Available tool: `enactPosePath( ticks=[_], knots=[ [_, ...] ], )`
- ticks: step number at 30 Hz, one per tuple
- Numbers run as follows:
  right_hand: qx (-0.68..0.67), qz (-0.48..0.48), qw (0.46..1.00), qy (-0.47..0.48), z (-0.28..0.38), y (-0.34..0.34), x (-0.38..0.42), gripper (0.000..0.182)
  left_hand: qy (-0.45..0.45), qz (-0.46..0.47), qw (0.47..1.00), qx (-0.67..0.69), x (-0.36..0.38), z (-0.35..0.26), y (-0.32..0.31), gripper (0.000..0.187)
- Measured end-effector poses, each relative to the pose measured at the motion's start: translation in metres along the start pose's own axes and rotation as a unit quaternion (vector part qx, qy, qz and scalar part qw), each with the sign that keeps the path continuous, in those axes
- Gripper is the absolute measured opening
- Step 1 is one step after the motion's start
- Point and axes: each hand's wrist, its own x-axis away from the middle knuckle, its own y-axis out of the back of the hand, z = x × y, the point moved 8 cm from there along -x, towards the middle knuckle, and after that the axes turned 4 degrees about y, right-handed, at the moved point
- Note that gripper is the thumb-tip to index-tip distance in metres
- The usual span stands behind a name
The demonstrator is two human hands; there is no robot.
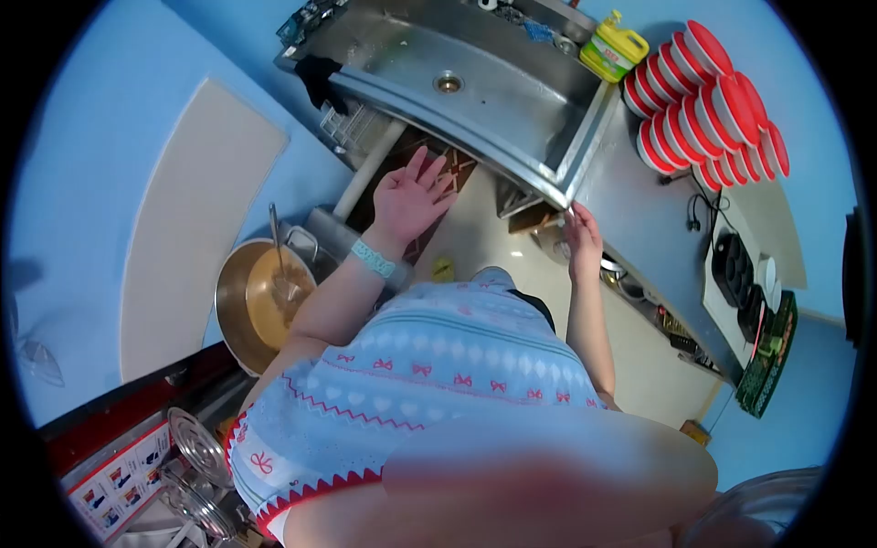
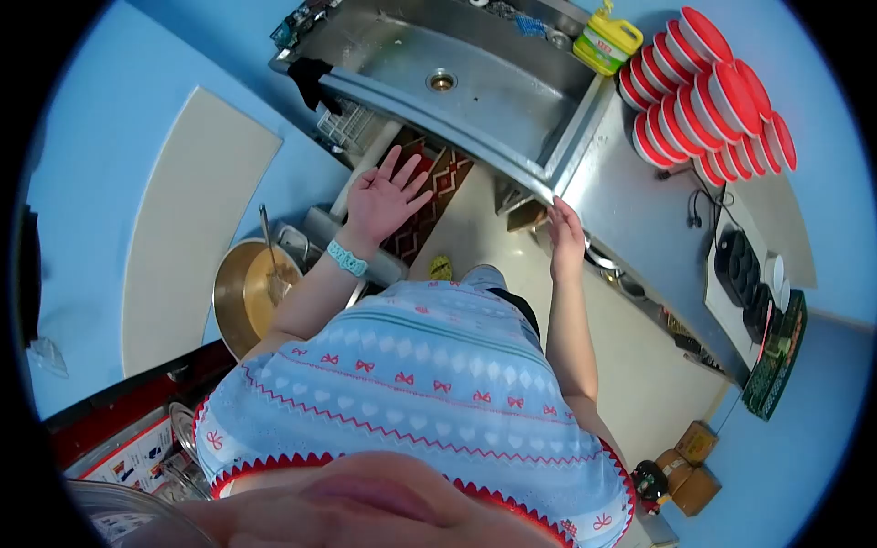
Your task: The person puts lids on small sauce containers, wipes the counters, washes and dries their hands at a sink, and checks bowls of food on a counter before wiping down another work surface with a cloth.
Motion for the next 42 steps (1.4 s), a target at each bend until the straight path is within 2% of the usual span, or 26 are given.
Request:
enactPosePath(
  ticks=[1, 3, 6, 7, 9, 13, 15, 16, 18, 22, 24, 25, 27, 28, 29, 31, 32, 33, 34, 35, 36, 37, 38, 39, 42],
  knots=[
    [-0.003, -0.016, 1.0, 0.004, 0.004, -0.002, -0.016, 0.041, -0.002, 0.022, 0.999, 0.042, -0.022, -0.009, -0.009, 0.049],
    [0.031, -0.032, 0.999, -0.013, 0.009, -0.001, -0.048, 0.045, -0.032, 0.002, 0.999, 0.033, -0.061, -0.02, -0.015, 0.052],
    [0.197, 0.069, 0.974, 0.087, 0.016, -0.011, -0.119, 0.052, -0.088, -0.002, 0.995, 0.037, -0.109, -0.041, -0.014, 0.06],
    [0.201, 0.074, 0.973, 0.089, 0.025, -0.02, -0.15, 0.052, -0.092, 0.001, 0.995, 0.041, -0.127, -0.047, -0.017, 0.06],
    [0.312, 0.107, 0.929, 0.168, 0.051, -0.061, -0.202, 0.054, -0.144, -0.037, 0.986, 0.07, -0.149, -0.069, -0.015, 0.062],
    [0.359, 0.176, 0.879, 0.26, 0.059, -0.138, -0.318, 0.064, -0.187, -0.035, 0.98, 0.06, -0.189, -0.117, -0.018, 0.067],
    [0.432, 0.202, 0.824, 0.305, 0.046, -0.181, -0.367, 0.069, -0.193, -0.03, 0.979, 0.053, -0.209, -0.139, -0.015, 0.07],
    [0.435, 0.203, 0.825, 0.299, 0.043, -0.199, -0.385, 0.069, -0.199, -0.028, 0.977, 0.071, -0.215, -0.148, -0.013, 0.07],
    [0.516, 0.217, 0.775, 0.293, 0.041, -0.24, -0.417, 0.073, -0.208, -0.039, 0.973, 0.093, -0.233, -0.164, -0.006, 0.071],
    [0.552, 0.158, 0.759, 0.306, 0.05, -0.275, -0.485, 0.073, -0.172, -0.041, 0.975, 0.132, -0.283, -0.199, 0.013, 0.07],
    [0.558, 0.078, 0.735, 0.377, 0.064, -0.282, -0.513, 0.071, -0.138, -0.057, 0.979, 0.135, -0.319, -0.219, 0.024, 0.07],
    [0.563, 0.068, 0.738, 0.366, 0.062, -0.286, -0.53, 0.071, -0.118, -0.072, 0.98, 0.143, -0.334, -0.227, 0.029, 0.069],
    [0.63, 0.06, 0.68, 0.37, 0.047, -0.297, -0.557, 0.069, -0.089, -0.079, 0.982, 0.147, -0.368, -0.247, 0.027, 0.069],
    [0.716, 0.091, 0.626, 0.295, 0.014, -0.296, -0.58, 0.064, -0.065, -0.016, 0.99, 0.127, -0.389, -0.259, 0.021, 0.069],
    [0.718, 0.089, 0.629, 0.283, -0.003, -0.293, -0.59, 0.064, -0.041, 0.046, 0.993, 0.105, -0.404, -0.269, 0.011, 0.068],
    [0.746, 0.174, 0.636, 0.093, -0.057, -0.283, -0.61, 0.057, -0.035, 0.017, 0.995, 0.088, -0.435, -0.285, 0.002, 0.066],
    [0.715, 0.157, 0.681, -0.023, -0.06, -0.279, -0.611, 0.047, -0.037, -0.007, 0.997, 0.071, -0.447, -0.29, -0.002, 0.065],
    [0.715, 0.153, 0.681, -0.032, -0.059, -0.289, -0.603, 0.047, -0.028, -0.01, 0.997, 0.073, -0.459, -0.294, -0.009, 0.065],
    [0.565, 0.109, 0.818, -0.019, -0.051, -0.295, -0.597, 0.043, -0.029, -0.03, 0.998, 0.048, -0.472, -0.299, -0.012, 0.062],
    [0.393, 0.057, 0.918, -0.003, -0.044, -0.298, -0.589, 0.039, -0.028, -0.049, 0.998, 0.024, -0.484, -0.301, -0.01, 0.06],
    [0.313, 0.026, 0.948, 0.045, -0.037, -0.309, -0.581, 0.037, -0.019, -0.049, 0.998, 0.028, -0.497, -0.301, -0.011, 0.06],
    [0.23, -0.004, 0.969, 0.094, -0.031, -0.323, -0.568, 0.035, -0.011, -0.061, 0.997, -0.047, -0.51, -0.3, -0.009, 0.058],
    [0.149, -0.009, 0.986, 0.076, -0.018, -0.341, -0.552, 0.035, -0.001, -0.072, 0.99, -0.124, -0.521, -0.298, -0.007, 0.057],
    [0.145, 0.024, 0.985, 0.09, -0.013, -0.359, -0.544, 0.039, 0.006, -0.072, 0.99, -0.122, -0.533, -0.295, -0.007, 0.057],
    [0.16, 0.039, 0.978, 0.127, 0.002, -0.396, -0.536, 0.04, 0.004, -0.036, 0.979, -0.199, -0.555, -0.284, -0.011, 0.056]
  ],
)
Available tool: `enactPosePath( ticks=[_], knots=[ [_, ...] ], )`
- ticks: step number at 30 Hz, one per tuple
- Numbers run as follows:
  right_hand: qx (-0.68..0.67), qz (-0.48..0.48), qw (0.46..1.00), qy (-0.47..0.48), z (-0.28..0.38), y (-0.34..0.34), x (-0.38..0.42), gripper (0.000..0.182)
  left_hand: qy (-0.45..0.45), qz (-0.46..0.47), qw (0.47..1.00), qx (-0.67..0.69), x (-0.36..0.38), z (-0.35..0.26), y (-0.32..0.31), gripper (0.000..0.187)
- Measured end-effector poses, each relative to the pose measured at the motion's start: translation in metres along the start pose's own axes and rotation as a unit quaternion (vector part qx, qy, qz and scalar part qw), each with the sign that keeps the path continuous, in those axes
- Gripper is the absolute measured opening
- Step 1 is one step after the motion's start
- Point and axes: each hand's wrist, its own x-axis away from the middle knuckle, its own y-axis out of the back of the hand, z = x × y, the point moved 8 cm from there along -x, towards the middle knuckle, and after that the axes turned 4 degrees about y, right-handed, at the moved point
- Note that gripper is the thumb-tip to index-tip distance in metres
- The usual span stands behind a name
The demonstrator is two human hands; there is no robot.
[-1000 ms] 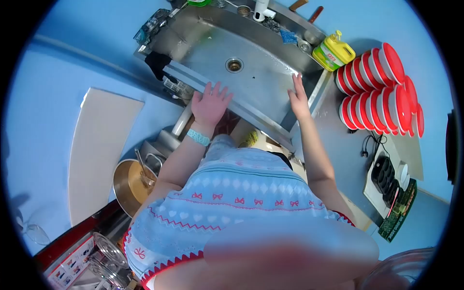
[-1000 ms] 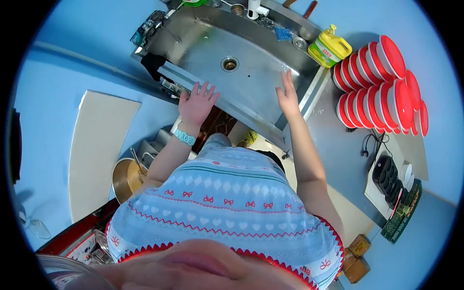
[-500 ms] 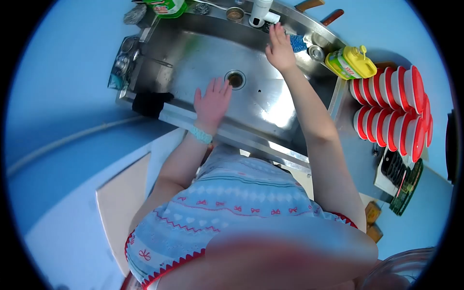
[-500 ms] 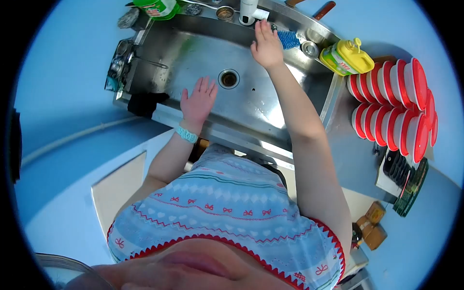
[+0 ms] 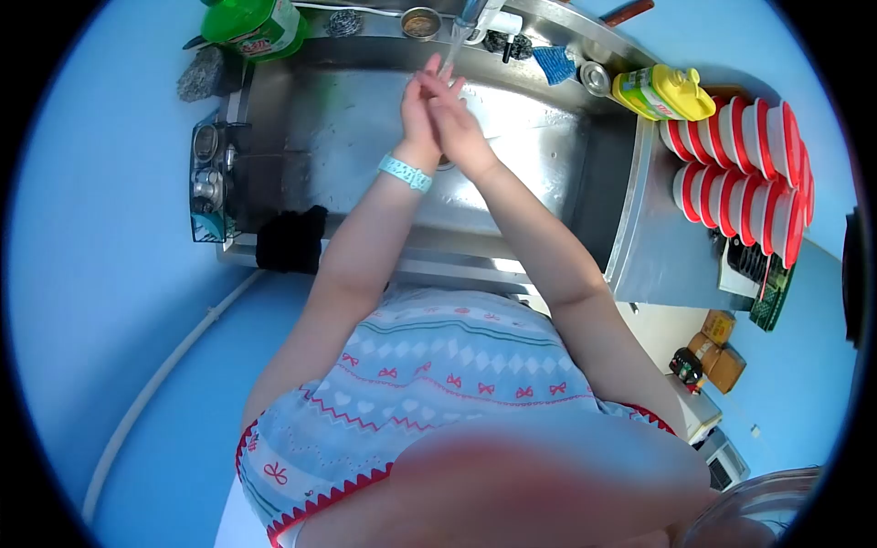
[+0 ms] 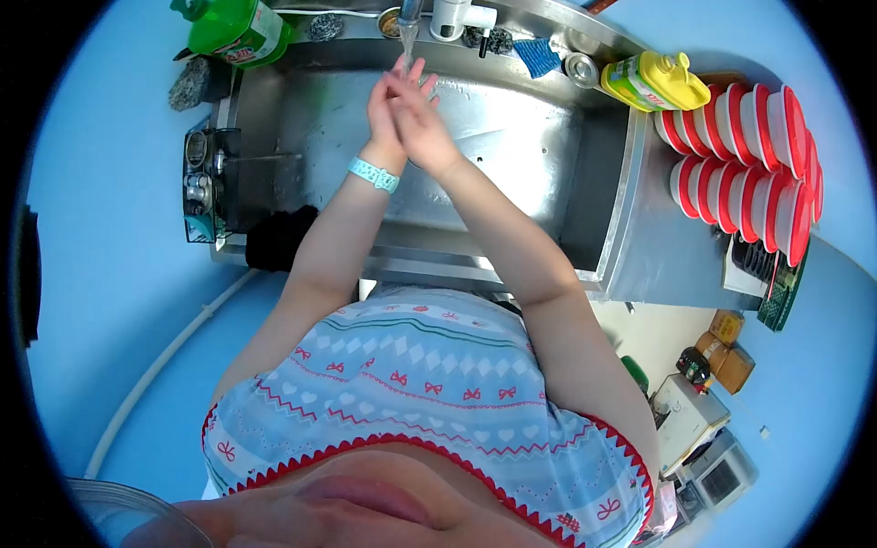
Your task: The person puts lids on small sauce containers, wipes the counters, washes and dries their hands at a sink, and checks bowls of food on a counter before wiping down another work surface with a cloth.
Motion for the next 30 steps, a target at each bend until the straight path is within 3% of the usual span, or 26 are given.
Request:
enactPosePath(
  ticks=[3, 5, 6, 7, 8, 9, 11, 13, 15, 17, 19, 20, 21, 22, 23, 24, 26, 27, 28, 29, 30],
  knots=[
    [-0.009, 0.034, 0.999, 0.002, -0.002, -0.001, -0.029, 0.042, -0.061, -0.062, 0.996, -0.014, -0.006, 0.011, 0.012, 0.053],
    [-0.016, 0.056, 0.998, 0.002, -0.012, -0.001, -0.046, 0.043, -0.066, -0.084, 0.992, -0.06, 0.015, -0.004, -0.023, 0.051],
    [-0.096, 0.013, 0.992, -0.083, -0.031, 0.004, -0.052, 0.045, -0.034, -0.065, 0.994, -0.081, 0.012, 0.001, -0.027, 0.05],
    [-0.097, 0.008, 0.992, -0.082, -0.034, -0.003, -0.048, 0.045, -0.003, -0.037, 0.994, -0.102, 0.006, 0.005, -0.03, 0.049],
    [-0.047, 0.03, 0.996, -0.067, -0.033, -0.019, -0.042, 0.045, 0.042, -0.099, 0.993, -0.039, -0.006, 0.002, -0.011, 0.049],
    [0.004, 0.054, 0.997, -0.051, -0.032, -0.034, -0.037, 0.046, 0.041, -0.097, 0.994, -0.04, -0.014, -0.007, 0.0, 0.049],
    [0.055, 0.08, 0.995, -0.034, -0.009, -0.044, -0.036, 0.046, -0.112, -0.1, 0.975, -0.164, -0.014, -0.045, 0.012, 0.05],
    [-0.165, 0.024, 0.983, -0.071, 0.014, -0.032, -0.045, 0.049, -0.098, -0.144, 0.978, -0.112, -0.005, -0.035, -0.009, 0.053],
    [-0.166, 0.032, 0.985, -0.025, -0.015, -0.022, -0.061, 0.052, 0.07, -0.177, 0.969, -0.157, 0.005, -0.001, -0.02, 0.053],
    [-0.058, -0.035, 0.987, -0.144, -0.034, -0.014, -0.057, 0.042, 0.099, -0.168, 0.971, -0.135, -0.007, -0.003, -0.001, 0.054],
    [-0.275, -0.045, 0.925, -0.257, -0.047, -0.051, -0.048, 0.042, 0.059, -0.205, 0.974, -0.08, -0.012, -0.032, 0.015, 0.048],
    [0.017, -0.026, 0.989, -0.147, -0.031, -0.048, -0.053, 0.041, -0.005, -0.219, 0.966, -0.139, -0.006, -0.04, 0.017, 0.044],
    [0.048, -0.018, 0.993, -0.104, -0.026, -0.043, -0.057, 0.039, -0.005, -0.22, 0.966, -0.138, -0.007, -0.033, 0.023, 0.044],
    [0.08, -0.014, 0.995, -0.061, -0.017, -0.037, -0.062, 0.037, 0.023, -0.16, 0.982, -0.099, -0.011, -0.014, 0.03, 0.043],
    [0.078, -0.012, 0.995, -0.065, -0.031, -0.024, -0.071, 0.037, 0.052, -0.101, 0.992, -0.058, -0.015, 0.0, 0.027, 0.041],
    [0.026, -0.027, 0.997, -0.063, -0.049, -0.01, -0.086, 0.034, 0.121, -0.158, 0.978, -0.069, 0.007, 0.006, -0.001, 0.04],
    [-0.142, -0.076, 0.975, -0.153, -0.038, -0.005, -0.08, 0.028, 0.089, -0.141, 0.985, -0.05, -0.012, 0.004, 0.023, 0.039],
    [-0.141, -0.076, 0.976, -0.15, -0.045, -0.014, -0.076, 0.028, 0.054, -0.12, 0.991, -0.029, -0.03, 0.0, 0.037, 0.037],
    [-0.409, -0.14, 0.886, -0.164, -0.065, -0.03, -0.067, 0.026, 0.018, -0.099, 0.995, -0.006, -0.04, -0.005, 0.04, 0.036],
    [-0.643, -0.192, 0.723, -0.167, -0.053, -0.044, -0.063, 0.024, 0.017, -0.097, 0.995, -0.005, -0.032, -0.013, 0.023, 0.036],
    [-0.721, -0.175, 0.648, -0.174, -0.037, -0.049, -0.054, 0.02, -0.018, -0.071, 0.994, 0.075, -0.02, -0.022, 0.005, 0.033]
  ],
)
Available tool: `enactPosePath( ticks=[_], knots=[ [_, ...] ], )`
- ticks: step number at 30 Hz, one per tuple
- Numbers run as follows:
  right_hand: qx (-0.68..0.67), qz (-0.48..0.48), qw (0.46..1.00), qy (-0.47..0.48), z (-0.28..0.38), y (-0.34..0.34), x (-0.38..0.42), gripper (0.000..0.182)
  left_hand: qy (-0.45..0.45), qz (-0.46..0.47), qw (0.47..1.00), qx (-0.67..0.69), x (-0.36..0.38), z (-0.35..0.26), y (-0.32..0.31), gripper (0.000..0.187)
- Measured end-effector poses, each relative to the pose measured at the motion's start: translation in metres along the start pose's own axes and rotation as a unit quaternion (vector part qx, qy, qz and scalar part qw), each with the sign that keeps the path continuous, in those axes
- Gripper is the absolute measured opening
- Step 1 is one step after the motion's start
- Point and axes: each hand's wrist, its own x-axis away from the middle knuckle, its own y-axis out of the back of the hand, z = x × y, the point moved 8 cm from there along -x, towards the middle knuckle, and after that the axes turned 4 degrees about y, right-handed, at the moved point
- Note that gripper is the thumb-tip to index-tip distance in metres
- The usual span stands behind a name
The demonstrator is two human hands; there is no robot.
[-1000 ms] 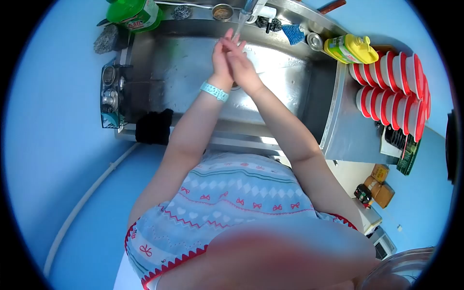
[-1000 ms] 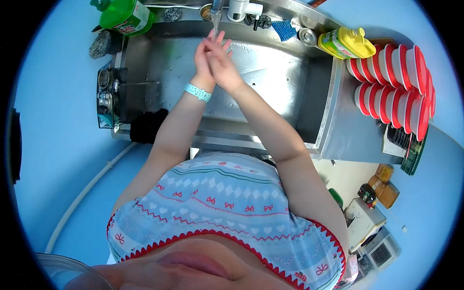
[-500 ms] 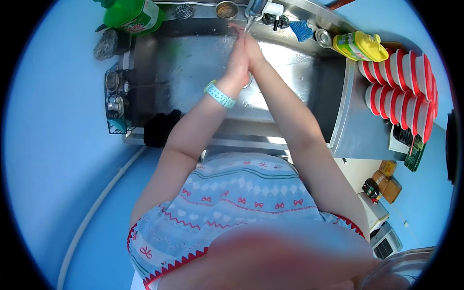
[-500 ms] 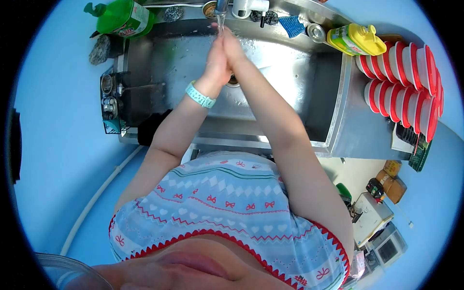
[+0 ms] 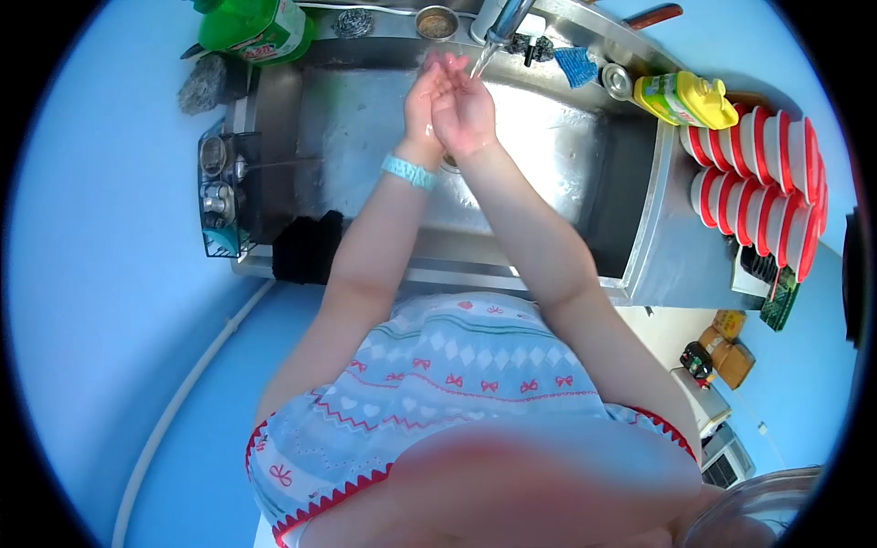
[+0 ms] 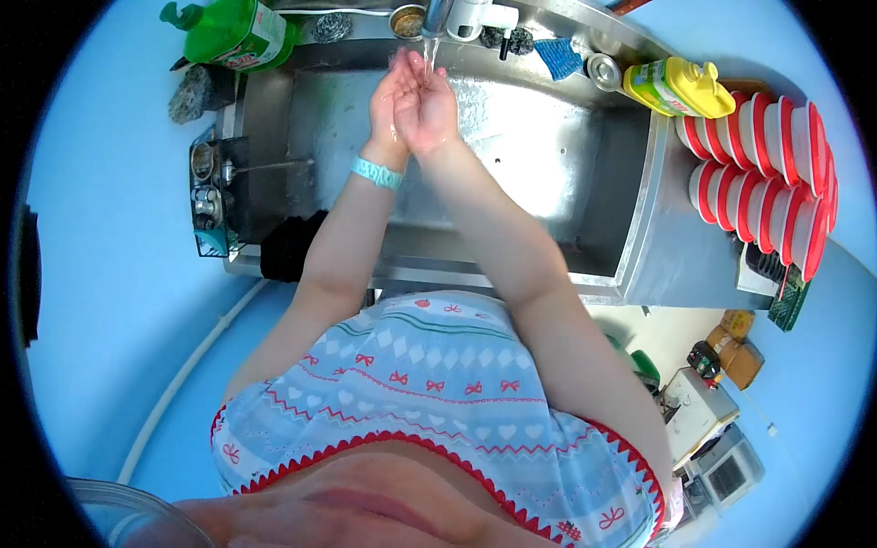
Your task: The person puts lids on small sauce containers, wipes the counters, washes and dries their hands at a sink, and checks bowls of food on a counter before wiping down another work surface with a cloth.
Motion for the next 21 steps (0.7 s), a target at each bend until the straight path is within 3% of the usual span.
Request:
enactPosePath(
  ticks=[2, 5, 6, 7, 8, 9, 10, 13, 14, 15, 17, 19, 20, 21],
  knots=[
    [0.015, -0.008, 1.0, 0.011, 0.011, 0.001, -0.006, 0.019, -0.026, 0.037, 0.992, 0.114, 0.023, -0.008, -0.025, 0.03],
    [0.047, 0.007, 0.999, -0.01, 0.016, 0.017, -0.02, 0.025, 0.008, 0.003, 1.0, 0.008, 0.002, 0.007, 0.003, 0.031],
    [0.424, 0.04, 0.898, 0.111, 0.03, 0.015, -0.019, 0.026, 0.015, 0.003, 0.999, -0.046, -0.008, 0.01, 0.014, 0.031],
    [0.729, 0.064, 0.647, 0.214, 0.031, 0.0, -0.013, 0.029, 0.015, 0.009, 0.995, -0.098, -0.018, 0.012, 0.026, 0.031],
    [0.789, 0.045, 0.541, 0.289, 0.033, -0.008, 0.003, 0.033, 0.01, 0.026, 0.989, -0.143, -0.022, 0.014, 0.033, 0.031],
    [0.789, 0.047, 0.539, 0.29, 0.027, -0.007, 0.001, 0.033, -0.001, 0.052, 0.982, -0.183, -0.027, 0.016, 0.037, 0.031],
    [0.701, 0.018, 0.659, 0.27, 0.027, 0.016, -0.002, 0.033, -0.011, 0.075, 0.975, -0.208, -0.031, 0.02, 0.042, 0.032],
    [0.561, -0.035, 0.811, 0.164, 0.043, 0.033, -0.008, 0.041, 0.011, 0.04, 0.975, -0.218, -0.036, 0.034, 0.064, 0.042],
    [0.522, -0.021, 0.853, 0.001, 0.039, 0.046, -0.021, 0.032, 0.043, -0.05, 0.983, -0.173, -0.011, 0.035, 0.044, 0.035],
    [0.467, -0.007, 0.87, -0.161, 0.028, 0.057, -0.02, 0.024, 0.048, -0.048, 0.982, -0.177, -0.001, 0.039, 0.028, 0.035],
    [0.417, 0.022, 0.893, -0.167, 0.039, 0.049, -0.023, 0.02, -0.049, -0.051, 0.995, 0.066, 0.007, 0.037, 0.017, 0.02],
    [0.258, 0.09, 0.915, -0.297, 0.034, 0.051, -0.035, 0.022, -0.053, -0.047, 0.989, 0.13, -0.007, 0.05, 0.031, 0.016],
    [0.283, 0.025, 0.92, -0.271, 0.038, 0.063, -0.04, 0.025, -0.115, -0.04, 0.982, -0.145, -0.01, 0.035, 0.028, 0.016],
    [0.28, 0.022, 0.921, -0.269, 0.032, 0.068, -0.035, 0.025, -0.168, -0.027, 0.897, -0.409, -0.008, 0.027, 0.021, 0.016]
  ],
)
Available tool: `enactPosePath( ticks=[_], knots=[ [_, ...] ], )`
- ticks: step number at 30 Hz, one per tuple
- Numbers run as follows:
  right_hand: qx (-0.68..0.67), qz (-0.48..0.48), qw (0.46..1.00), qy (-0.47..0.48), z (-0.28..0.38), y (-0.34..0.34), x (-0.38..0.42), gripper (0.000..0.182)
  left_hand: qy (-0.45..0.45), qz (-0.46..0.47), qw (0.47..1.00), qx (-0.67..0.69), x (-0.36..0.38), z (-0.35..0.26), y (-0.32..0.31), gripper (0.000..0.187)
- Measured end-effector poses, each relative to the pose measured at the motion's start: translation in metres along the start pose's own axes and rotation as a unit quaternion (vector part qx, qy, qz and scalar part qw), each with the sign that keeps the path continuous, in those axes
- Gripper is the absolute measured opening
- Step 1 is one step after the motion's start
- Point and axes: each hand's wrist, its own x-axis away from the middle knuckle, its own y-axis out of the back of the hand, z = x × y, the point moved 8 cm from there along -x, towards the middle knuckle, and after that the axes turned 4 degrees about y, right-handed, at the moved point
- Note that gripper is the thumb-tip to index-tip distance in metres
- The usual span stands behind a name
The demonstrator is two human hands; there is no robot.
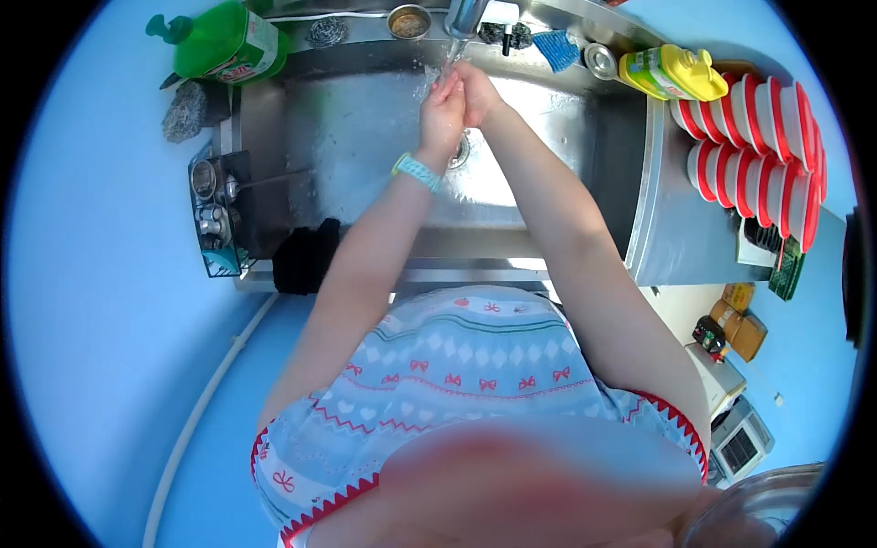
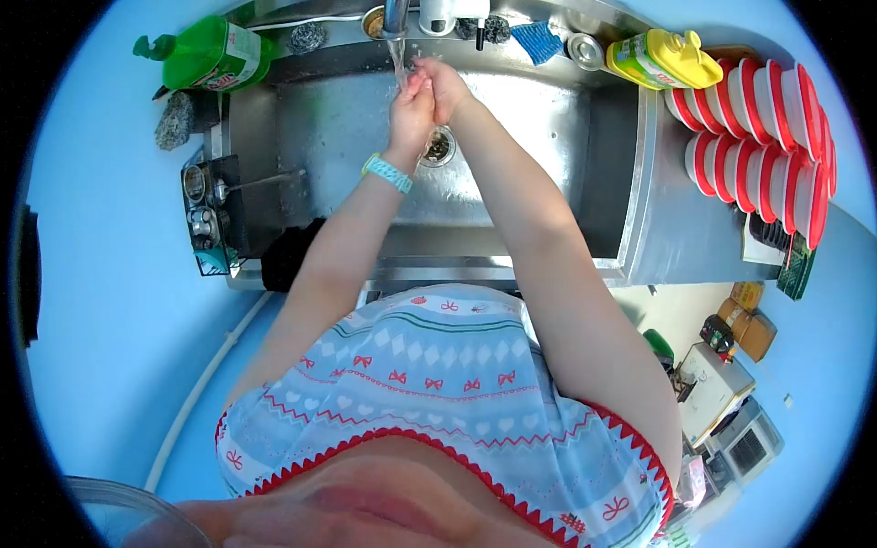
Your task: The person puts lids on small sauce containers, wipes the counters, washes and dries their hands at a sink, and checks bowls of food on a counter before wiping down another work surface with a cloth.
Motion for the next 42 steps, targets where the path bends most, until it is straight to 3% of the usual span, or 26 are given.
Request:
enactPosePath(
  ticks=[1, 2, 3, 4, 5, 6, 7, 8, 9, 10, 11, 12, 14, 17, 19, 20, 22, 24, 26, 29, 31, 32, 37, 38, 40, 42],
  knots=[
    [-0.005, -0.118, 0.989, 0.086, 0.01, 0.019, -0.003, 0.026, -0.063, 0.035, 0.987, -0.145, -0.002, -0.01, -0.002, 0.016],
    [-0.009, -0.232, 0.957, 0.172, 0.023, 0.025, 0.002, 0.027, -0.069, 0.037, 0.987, -0.142, -0.011, -0.013, 0.001, 0.016],
    [0.023, -0.326, 0.912, 0.247, 0.021, 0.026, 0.013, 0.026, 0.018, 0.039, 0.998, -0.038, -0.017, -0.002, 0.008, 0.017],
    [0.434, -0.391, 0.786, 0.2, 0.03, 0.031, 0.019, 0.029, 0.113, 0.036, 0.991, 0.064, -0.018, 0.009, 0.011, 0.018],
    [0.48, -0.368, 0.756, 0.25, 0.019, 0.003, 0.022, 0.03, 0.135, 0.009, 0.966, 0.22, -0.029, 0.034, 0.027, 0.021],
    [0.523, -0.344, 0.721, 0.297, 0.009, -0.027, 0.026, 0.031, 0.14, 0.014, 0.966, 0.218, -0.036, 0.043, 0.038, 0.021],
    [0.52, -0.348, 0.721, 0.297, 0.014, -0.03, 0.028, 0.031, 0.188, 0.194, 0.836, 0.478, -0.035, 0.042, 0.017, 0.025],
    [0.604, -0.294, 0.649, 0.357, 0.022, -0.049, 0.026, 0.03, 0.214, 0.349, 0.606, 0.681, -0.019, -0.003, -0.005, 0.029],
    [0.676, -0.234, 0.566, 0.41, 0.024, -0.069, 0.026, 0.029, 0.205, 0.101, 0.869, 0.439, -0.018, 0.016, 0.018, 0.043],
    [0.736, -0.168, 0.472, 0.455, 0.022, -0.091, 0.027, 0.029, 0.206, 0.103, 0.87, 0.437, -0.005, -0.013, 0.007, 0.043],
    [0.725, -0.105, 0.593, 0.334, 0.027, -0.094, 0.02, 0.024, 0.273, 0.082, 0.853, 0.436, 0.009, -0.029, -0.004, 0.048],
    [0.723, -0.107, 0.594, 0.336, 0.032, -0.092, 0.02, 0.024, 0.339, 0.063, 0.833, 0.432, 0.019, -0.03, -0.009, 0.054],
    [0.83, -0.107, 0.485, 0.254, 0.032, -0.086, 0.009, 0.024, 0.359, 0.061, 0.826, 0.43, 0.006, -0.022, -0.003, 0.055],
    [0.772, -0.129, 0.517, 0.347, 0.032, -0.085, 0.048, 0.02, 0.398, 0.059, 0.804, 0.438, -0.018, 0.001, -0.003, 0.057],
    [0.692, -0.172, 0.606, 0.353, 0.048, -0.07, 0.09, 0.019, 0.423, 0.102, 0.852, 0.292, -0.019, 0.014, -0.007, 0.049],
    [0.562, -0.236, 0.741, 0.283, 0.059, -0.036, 0.097, 0.019, 0.422, 0.103, 0.851, 0.294, -0.018, 0.016, -0.012, 0.049],
    [0.495, -0.405, 0.682, 0.355, 0.097, 0.036, 0.106, 0.021, 0.281, 0.117, 0.94, 0.156, -0.024, 0.009, -0.012, 0.029],
    [0.42, -0.437, 0.702, 0.374, 0.125, 0.066, 0.096, 0.037, 0.271, 0.161, 0.942, 0.114, -0.025, 0.017, -0.005, 0.031],
    [0.438, -0.325, 0.776, 0.316, 0.142, 0.055, 0.078, 0.044, 0.234, 0.247, 0.892, -0.299, -0.004, 0.029, 0.004, 0.033],
    [0.451, -0.317, 0.804, 0.225, 0.15, 0.031, 0.068, 0.046, 0.271, 0.206, 0.895, -0.287, 0.041, 0.042, 0.03, 0.045],
    [0.411, -0.317, 0.807, 0.283, 0.151, 0.015, 0.078, 0.045, 0.358, 0.136, 0.874, -0.299, 0.065, 0.037, 0.055, 0.052],
    [0.373, -0.313, 0.808, 0.331, 0.155, 0.005, 0.095, 0.045, 0.359, 0.138, 0.872, -0.303, 0.079, 0.032, 0.055, 0.052],
    [0.308, -0.251, 0.875, 0.276, 0.123, -0.024, 0.132, 0.056, 0.298, 0.058, 0.92, -0.25, 0.09, 0.017, 0.067, 0.049],
    [0.382, -0.263, 0.834, 0.299, 0.133, -0.023, 0.131, 0.055, 0.297, 0.064, 0.92, -0.249, 0.092, 0.019, 0.062, 0.049],
    [0.248, -0.227, 0.896, 0.291, 0.15, -0.02, 0.143, 0.051, 0.303, 0.069, 0.913, -0.264, 0.106, 0.015, 0.05, 0.047],
    [0.164, -0.234, 0.902, 0.324, 0.158, -0.028, 0.146, 0.048, 0.282, 0.077, 0.921, -0.257, 0.1, 0.029, 0.053, 0.046]
  ],
)
